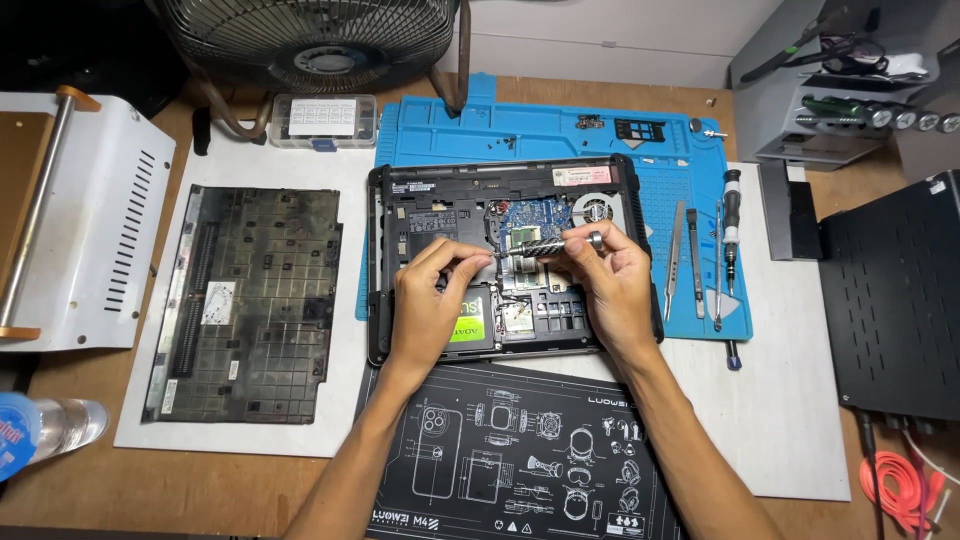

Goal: A technician disassembles a laptop on a repair bench, using a screwdriver to remove screws and then lifting out the cooling fan to access the motherboard.

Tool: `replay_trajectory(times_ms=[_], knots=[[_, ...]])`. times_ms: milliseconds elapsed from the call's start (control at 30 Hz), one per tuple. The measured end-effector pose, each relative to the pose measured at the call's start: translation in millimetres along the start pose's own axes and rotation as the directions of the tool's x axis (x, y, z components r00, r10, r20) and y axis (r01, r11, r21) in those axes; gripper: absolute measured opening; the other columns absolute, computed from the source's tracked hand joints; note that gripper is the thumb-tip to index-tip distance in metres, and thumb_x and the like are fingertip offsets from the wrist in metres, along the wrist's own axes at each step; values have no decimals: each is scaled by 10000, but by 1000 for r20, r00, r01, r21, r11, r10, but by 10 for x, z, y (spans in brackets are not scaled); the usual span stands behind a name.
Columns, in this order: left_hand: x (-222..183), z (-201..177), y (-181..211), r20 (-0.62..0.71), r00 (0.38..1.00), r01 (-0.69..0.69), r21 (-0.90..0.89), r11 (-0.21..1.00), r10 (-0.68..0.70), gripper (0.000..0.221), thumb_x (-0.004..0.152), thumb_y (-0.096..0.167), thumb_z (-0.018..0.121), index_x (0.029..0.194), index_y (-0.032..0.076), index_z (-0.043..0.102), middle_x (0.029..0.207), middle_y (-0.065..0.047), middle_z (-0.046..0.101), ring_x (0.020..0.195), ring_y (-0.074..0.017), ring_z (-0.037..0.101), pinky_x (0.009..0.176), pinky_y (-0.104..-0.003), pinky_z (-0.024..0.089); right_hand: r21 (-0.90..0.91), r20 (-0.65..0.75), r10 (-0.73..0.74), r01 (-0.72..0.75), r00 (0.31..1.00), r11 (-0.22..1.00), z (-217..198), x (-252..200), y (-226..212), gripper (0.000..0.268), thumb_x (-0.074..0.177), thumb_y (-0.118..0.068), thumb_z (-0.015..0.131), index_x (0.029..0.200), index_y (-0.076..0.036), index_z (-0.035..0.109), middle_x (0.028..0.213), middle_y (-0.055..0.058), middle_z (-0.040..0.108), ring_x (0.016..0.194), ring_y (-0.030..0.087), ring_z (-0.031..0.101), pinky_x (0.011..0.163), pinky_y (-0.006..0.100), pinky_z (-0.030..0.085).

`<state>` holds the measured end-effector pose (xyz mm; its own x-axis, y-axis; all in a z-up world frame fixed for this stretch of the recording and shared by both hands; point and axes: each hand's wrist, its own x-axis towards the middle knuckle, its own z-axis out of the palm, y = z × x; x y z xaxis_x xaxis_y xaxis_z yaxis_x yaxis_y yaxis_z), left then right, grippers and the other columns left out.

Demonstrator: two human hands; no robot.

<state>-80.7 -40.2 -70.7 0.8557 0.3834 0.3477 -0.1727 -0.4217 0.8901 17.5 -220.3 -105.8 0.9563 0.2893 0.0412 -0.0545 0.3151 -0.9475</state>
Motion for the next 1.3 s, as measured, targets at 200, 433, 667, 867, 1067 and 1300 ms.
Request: replay_trajectory(times_ms=[200,433,667,867,1067,1300], knots=[[-9,11,-47,11,1000,-1,15,1000,0,95,952,109,691,894,89,763,699,-64,675,641,-174,616,643,-311,496,-12,-6,-3,3,1000,1000,48,-25,-51,219,955,-92,707,1029,105,646,823,121,674,809,272,774,829,376,668],[-16,40,-59,17,1000,-4,14,1000,4,61,933,118,720,894,90,758,710,-66,678,654,-170,616,656,-308,498,4,-7,13,-13,1000,1000,32,-23,-54,213,925,-50,726,1041,110,645,863,112,661,831,265,776,832,367,674],[-52,86,-63,14,1000,25,-29,999,-25,71,931,118,720,881,99,767,699,-57,691,652,-161,626,654,-306,497,-47,33,29,-28,999,998,53,-40,-96,308,850,7,770,1121,88,648,986,138,679,901,247,768,887,364,658],[-97,172,-103,44,999,-1,-53,999,3,58,924,165,741,929,115,770,722,-55,691,659,-167,635,647,-300,505,11,59,-17,16,998,1000,31,-40,-65,295,922,-59,703,1160,44,561,1101,252,715,999,325,749,916,360,643],[-119,166,-82,-4,1000,-17,-165,986,16,340,1015,271,626,1233,14,673,991,-188,689,830,-227,651,749,-355,533,7,57,-136,135,989,991,136,-137,-128,421,990,-108,633,1338,-9,417,1180,249,679,1055,352,725,953,385,635],[-86,129,-163,-31,991,118,-307,944,-134,397,1102,298,406,1218,16,660,936,-170,686,849,-202,655,769,-341,565,-214,269,-518,575,812,790,108,-238,125,491,1001,71,543,1368,-41,236,1123,277,650,975,367,732,887,469,638]])
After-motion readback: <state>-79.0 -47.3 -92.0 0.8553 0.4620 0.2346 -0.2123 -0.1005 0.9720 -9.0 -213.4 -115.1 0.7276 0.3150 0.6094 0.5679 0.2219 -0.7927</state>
